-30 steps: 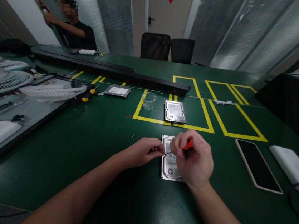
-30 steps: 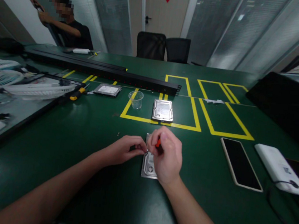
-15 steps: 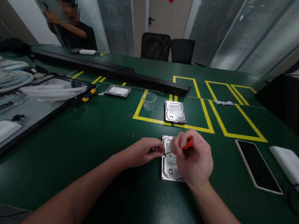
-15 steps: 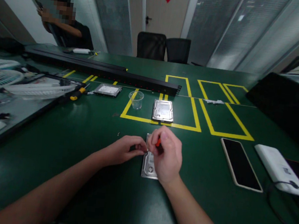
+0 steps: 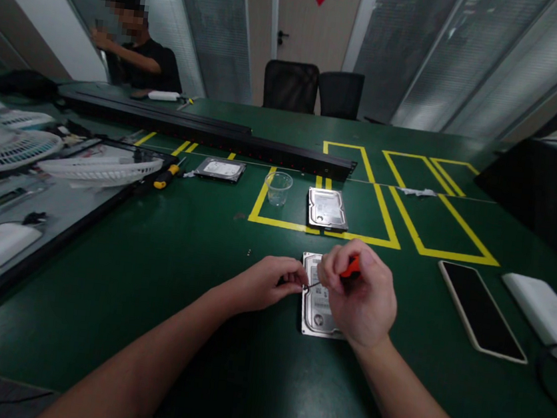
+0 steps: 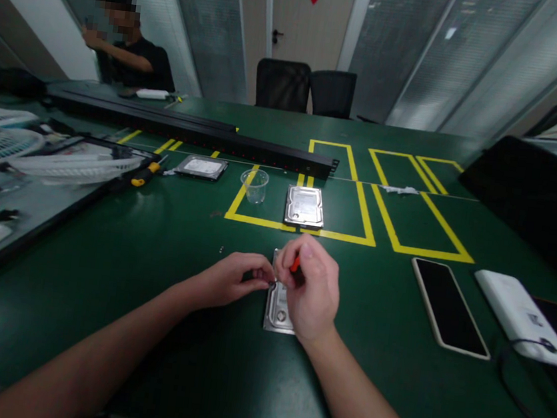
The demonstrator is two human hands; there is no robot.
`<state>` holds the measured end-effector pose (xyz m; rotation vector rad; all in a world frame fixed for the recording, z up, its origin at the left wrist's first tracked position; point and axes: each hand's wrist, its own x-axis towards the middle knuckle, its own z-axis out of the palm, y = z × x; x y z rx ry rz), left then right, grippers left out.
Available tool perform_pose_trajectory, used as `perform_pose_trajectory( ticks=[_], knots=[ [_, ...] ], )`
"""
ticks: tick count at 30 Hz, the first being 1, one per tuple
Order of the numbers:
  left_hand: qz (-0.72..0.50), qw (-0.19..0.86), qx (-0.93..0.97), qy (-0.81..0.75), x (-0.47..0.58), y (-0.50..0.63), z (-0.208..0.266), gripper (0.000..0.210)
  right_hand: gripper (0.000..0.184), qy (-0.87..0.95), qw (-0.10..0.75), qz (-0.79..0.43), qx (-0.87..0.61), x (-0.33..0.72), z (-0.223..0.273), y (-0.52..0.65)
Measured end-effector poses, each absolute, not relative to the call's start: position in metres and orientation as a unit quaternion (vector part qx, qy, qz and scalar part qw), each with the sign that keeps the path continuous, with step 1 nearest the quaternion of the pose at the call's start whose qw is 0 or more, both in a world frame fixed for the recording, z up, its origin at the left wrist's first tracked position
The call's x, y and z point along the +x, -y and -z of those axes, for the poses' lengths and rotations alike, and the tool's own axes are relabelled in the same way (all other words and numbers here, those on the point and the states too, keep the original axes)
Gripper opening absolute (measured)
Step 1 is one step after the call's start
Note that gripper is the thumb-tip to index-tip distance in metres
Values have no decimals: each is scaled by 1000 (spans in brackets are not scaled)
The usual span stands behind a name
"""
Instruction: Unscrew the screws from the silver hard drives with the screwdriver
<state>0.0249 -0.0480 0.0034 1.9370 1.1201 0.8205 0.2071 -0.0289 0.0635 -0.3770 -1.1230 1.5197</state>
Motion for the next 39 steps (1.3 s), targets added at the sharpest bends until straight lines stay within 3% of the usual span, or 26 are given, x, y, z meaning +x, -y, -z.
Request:
perform_pose_trajectory(
  ticks=[39],
  knots=[
    [-318, 365, 756, -441, 26, 48, -4, 12, 35, 488, 565, -648, -150, 208, -60, 27]
  ],
)
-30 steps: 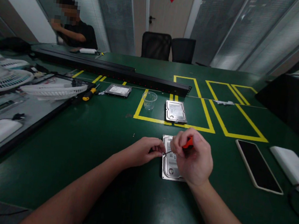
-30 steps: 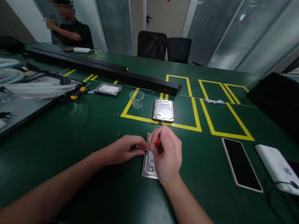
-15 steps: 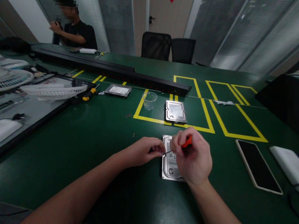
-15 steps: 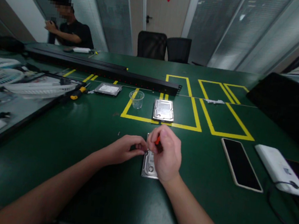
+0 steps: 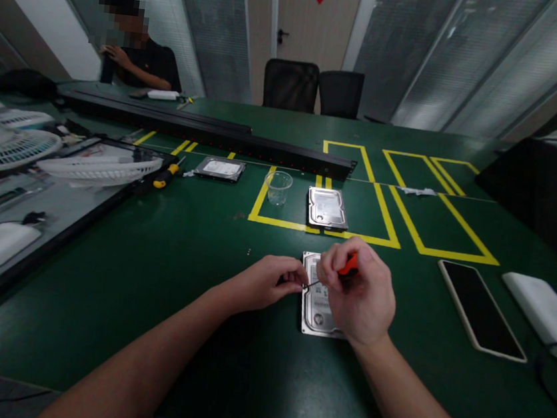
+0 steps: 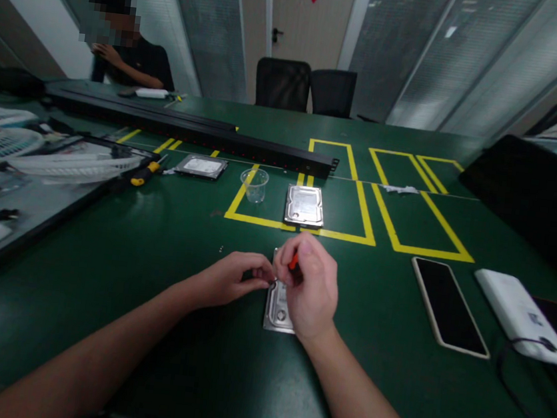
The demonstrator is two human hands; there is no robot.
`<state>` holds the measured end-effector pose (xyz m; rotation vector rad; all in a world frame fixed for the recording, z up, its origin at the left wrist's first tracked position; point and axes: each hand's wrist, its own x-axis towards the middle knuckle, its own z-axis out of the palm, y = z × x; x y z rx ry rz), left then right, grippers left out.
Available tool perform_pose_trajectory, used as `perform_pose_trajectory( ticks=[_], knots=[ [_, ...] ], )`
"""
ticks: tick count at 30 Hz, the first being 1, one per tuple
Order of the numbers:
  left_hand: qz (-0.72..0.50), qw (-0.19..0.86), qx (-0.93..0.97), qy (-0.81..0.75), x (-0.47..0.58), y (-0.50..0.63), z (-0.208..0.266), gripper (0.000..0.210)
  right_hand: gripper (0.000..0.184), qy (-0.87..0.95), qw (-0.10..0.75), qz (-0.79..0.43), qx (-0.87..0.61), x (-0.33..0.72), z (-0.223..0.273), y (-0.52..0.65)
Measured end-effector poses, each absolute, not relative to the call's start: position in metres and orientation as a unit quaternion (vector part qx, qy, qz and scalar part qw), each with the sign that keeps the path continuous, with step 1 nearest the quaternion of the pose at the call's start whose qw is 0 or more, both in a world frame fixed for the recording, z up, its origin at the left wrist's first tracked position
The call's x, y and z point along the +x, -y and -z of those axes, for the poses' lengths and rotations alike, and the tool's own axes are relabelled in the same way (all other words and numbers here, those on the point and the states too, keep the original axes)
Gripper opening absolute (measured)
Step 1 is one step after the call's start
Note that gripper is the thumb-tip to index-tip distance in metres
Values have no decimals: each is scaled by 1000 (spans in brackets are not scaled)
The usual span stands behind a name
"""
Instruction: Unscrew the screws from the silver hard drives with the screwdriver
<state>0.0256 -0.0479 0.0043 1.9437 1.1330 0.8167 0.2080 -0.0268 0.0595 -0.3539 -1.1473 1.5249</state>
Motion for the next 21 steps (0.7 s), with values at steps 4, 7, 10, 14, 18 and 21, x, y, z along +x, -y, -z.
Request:
perform_pose_trajectory(
  ticks=[4, 7, 10, 14, 18, 21],
  knots=[
    [-323, 365, 756, -436, 25, 48, -3, 12, 37, 487, 559, -652, -158, 207, -60, 26],
    [-324, 368, 754, -437, 25, 48, -4, 12, 39, 493, 553, -651, -165, 208, -61, 25],
    [-323, 363, 757, -436, 26, 49, -5, 11, 31, 523, 547, -630, -175, 208, -63, 25],
    [-325, 374, 753, -433, 26, 49, -6, 8, 17, 517, 544, -641, -160, 207, -65, 24],
    [-318, 375, 752, -439, 27, 49, -8, 10, 18, 508, 531, -662, -149, 206, -67, 25],
    [-320, 376, 750, -440, 27, 50, -9, 9, 34, 514, 515, -671, -146, 208, -69, 25]
  ],
)
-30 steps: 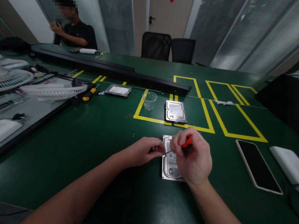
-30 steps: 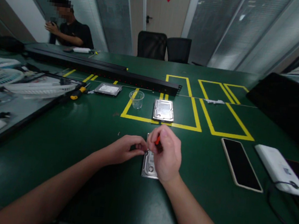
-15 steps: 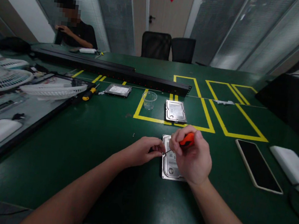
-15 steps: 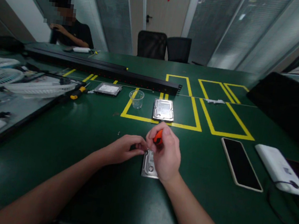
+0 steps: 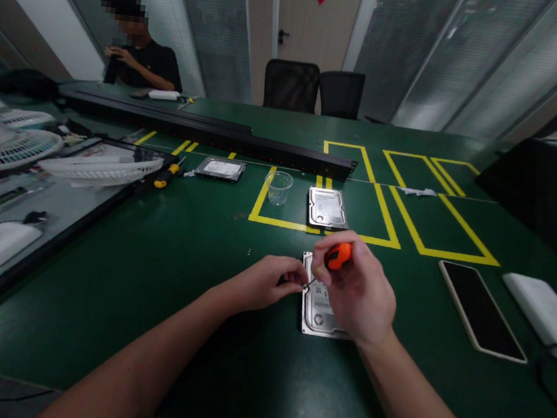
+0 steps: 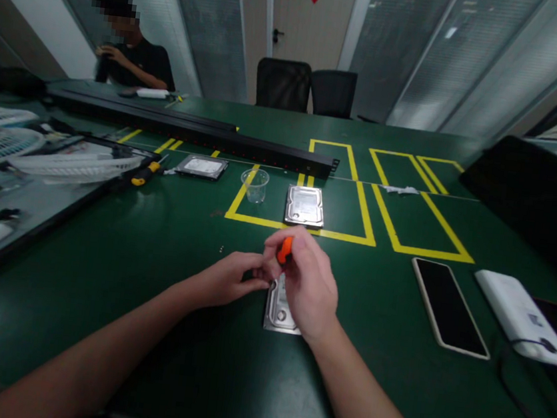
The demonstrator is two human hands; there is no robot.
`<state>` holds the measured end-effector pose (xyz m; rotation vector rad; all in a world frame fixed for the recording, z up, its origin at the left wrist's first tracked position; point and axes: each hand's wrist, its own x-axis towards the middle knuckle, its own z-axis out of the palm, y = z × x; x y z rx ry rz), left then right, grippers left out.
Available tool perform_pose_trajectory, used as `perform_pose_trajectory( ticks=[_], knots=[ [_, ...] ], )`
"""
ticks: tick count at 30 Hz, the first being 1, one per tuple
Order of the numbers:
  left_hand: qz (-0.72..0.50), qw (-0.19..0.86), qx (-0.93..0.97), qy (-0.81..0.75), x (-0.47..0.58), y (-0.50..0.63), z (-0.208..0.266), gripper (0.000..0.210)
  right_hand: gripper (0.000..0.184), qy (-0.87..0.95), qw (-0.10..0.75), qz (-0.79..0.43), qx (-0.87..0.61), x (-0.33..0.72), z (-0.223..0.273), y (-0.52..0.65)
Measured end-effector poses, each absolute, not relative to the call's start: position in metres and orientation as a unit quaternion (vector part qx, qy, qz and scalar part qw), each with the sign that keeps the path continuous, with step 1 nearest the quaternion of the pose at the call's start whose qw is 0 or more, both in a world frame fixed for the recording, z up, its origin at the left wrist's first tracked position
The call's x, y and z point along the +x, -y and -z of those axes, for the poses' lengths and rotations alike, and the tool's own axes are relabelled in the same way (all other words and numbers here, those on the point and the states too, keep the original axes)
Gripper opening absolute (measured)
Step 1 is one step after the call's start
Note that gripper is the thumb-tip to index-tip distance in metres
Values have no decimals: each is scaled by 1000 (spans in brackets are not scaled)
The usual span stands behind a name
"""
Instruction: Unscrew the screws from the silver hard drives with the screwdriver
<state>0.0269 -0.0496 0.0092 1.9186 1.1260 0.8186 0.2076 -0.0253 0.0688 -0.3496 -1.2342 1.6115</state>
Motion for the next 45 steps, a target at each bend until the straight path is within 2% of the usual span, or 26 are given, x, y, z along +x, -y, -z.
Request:
perform_pose_trajectory(
  ticks=[1, 4, 7, 8, 11, 12, 17, 20, 23, 24, 27, 32, 36, 38, 41, 45],
  knots=[
    [-323, 380, 748, -439, 27, 50, -9, 9, 33, 516, 514, -669, -146, 208, -69, 25],
    [-329, 386, 744, -436, 27, 49, -8, 7, 14, 517, 523, -662, -143, 209, -71, 24],
    [-323, 384, 748, -434, 26, 49, -7, 10, 8, 507, 525, -669, -140, 210, -72, 24],
    [-321, 383, 750, -433, 26, 49, -7, 11, 8, 506, 523, -671, -140, 210, -72, 23],
    [-321, 383, 750, -433, 26, 49, -6, 12, 29, 516, 513, -671, -145, 211, -71, 23],
    [-323, 383, 749, -434, 26, 49, -6, 11, 31, 520, 511, -669, -146, 211, -71, 23],
    [-328, 381, 747, -435, 26, 49, -7, 9, 10, 518, 525, -659, -147, 208, -71, 24],
    [-320, 378, 752, -435, 26, 49, -6, 9, 14, 521, 514, -664, -153, 208, -72, 25],
    [-320, 372, 753, -438, 26, 49, -5, 9, 31, 532, 501, -666, -150, 210, -72, 24],
    [-321, 374, 753, -437, 26, 48, -5, 8, 30, 535, 502, -663, -150, 211, -71, 24],
    [-322, 379, 750, -436, 26, 49, -7, 7, 13, 537, 514, -651, -153, 212, -70, 23],
    [-315, 376, 752, -440, 26, 49, -8, 8, 11, 527, 512, -660, -159, 212, -72, 25],
    [-318, 373, 754, -437, 25, 49, -8, 9, 40, 536, 502, -665, -141, 214, -73, 25],
    [-322, 376, 753, -434, 26, 49, -8, 8, 34, 543, 496, -663, -141, 214, -73, 24],
    [-325, 382, 748, -435, 26, 49, -9, 5, 12, 539, 499, -665, -137, 214, -73, 24],
    [-316, 380, 752, -436, 25, 49, -8, 8, 10, 530, 498, -672, -140, 213, -76, 26]
  ],
)
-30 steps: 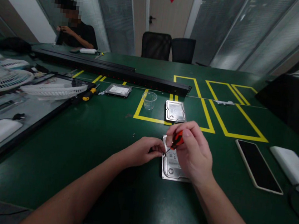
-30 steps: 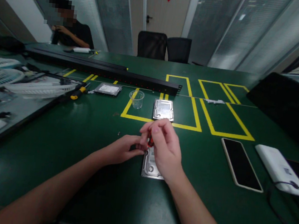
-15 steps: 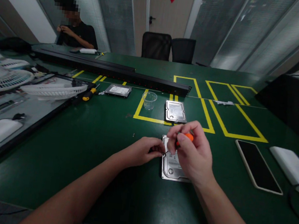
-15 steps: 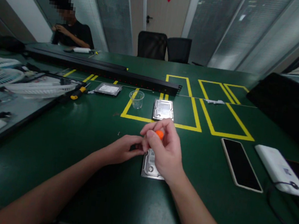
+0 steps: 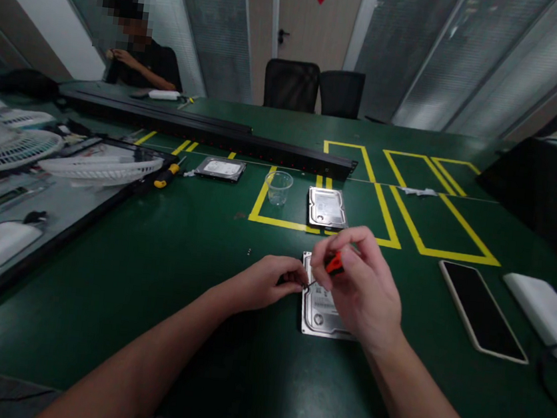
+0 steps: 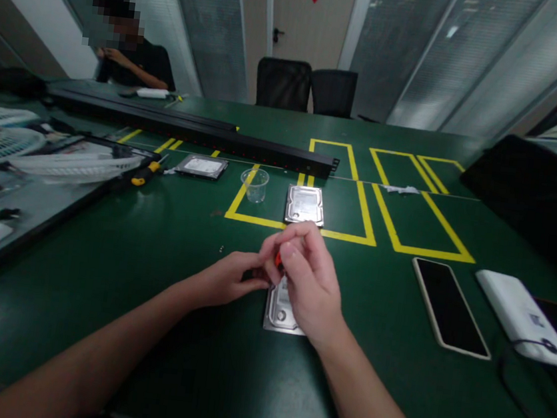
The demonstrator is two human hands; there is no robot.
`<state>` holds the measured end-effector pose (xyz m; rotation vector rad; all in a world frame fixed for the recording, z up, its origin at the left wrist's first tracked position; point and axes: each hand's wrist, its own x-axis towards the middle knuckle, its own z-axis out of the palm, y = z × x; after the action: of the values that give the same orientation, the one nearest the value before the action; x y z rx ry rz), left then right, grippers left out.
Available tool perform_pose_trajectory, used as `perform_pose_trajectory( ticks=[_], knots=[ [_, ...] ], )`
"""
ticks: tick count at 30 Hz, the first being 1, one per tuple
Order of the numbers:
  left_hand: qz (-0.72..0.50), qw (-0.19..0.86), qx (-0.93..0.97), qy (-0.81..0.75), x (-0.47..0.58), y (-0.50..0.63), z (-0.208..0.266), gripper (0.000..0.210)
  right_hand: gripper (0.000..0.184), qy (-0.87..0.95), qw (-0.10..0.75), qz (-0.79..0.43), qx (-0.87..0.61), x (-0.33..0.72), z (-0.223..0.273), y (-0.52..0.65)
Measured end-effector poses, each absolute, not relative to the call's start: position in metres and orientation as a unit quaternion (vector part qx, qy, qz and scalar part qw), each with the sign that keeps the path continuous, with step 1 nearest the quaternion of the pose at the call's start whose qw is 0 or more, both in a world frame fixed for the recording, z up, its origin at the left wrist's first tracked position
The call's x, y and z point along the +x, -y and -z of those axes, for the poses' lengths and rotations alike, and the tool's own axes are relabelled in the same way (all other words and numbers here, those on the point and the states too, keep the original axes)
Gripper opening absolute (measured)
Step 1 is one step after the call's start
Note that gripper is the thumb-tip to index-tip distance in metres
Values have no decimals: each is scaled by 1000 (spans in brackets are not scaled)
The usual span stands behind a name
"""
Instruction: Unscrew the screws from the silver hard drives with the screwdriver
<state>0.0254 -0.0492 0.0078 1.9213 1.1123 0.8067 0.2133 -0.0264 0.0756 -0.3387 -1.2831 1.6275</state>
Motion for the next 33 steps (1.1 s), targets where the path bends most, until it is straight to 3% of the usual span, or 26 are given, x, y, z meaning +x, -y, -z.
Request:
perform_pose_trajectory(
  ticks=[4, 8, 12, 16, 22, 25, 29, 31, 33],
  knots=[
    [-314, 376, 756, -434, 26, 49, -9, 10, 33, 553, 492, -655, -150, 215, -75, 25],
    [-325, 379, 750, -433, 26, 49, -10, 5, 13, 548, 489, -662, -148, 217, -71, 24],
    [-313, 377, 751, -442, 26, 50, -10, 9, 10, 529, 485, -682, -143, 217, -74, 25],
    [-309, 375, 755, -441, 26, 49, -9, 12, 37, 542, 481, -676, -137, 218, -77, 24],
    [-326, 376, 751, -433, 26, 50, -9, 8, 9, 537, 468, -692, -118, 219, -72, 23],
    [-322, 384, 748, -435, 26, 50, -9, 9, 5, 521, 466, -706, -115, 218, -72, 25],
    [-316, 379, 750, -441, 26, 49, -9, 10, 35, 530, 467, -699, -113, 218, -73, 25],
    [-321, 373, 751, -440, 26, 49, -9, 9, 32, 540, 461, -696, -112, 218, -72, 24],
    [-328, 369, 751, -439, 26, 49, -8, 8, 19, 540, 457, -699, -109, 217, -70, 23]
  ],
)
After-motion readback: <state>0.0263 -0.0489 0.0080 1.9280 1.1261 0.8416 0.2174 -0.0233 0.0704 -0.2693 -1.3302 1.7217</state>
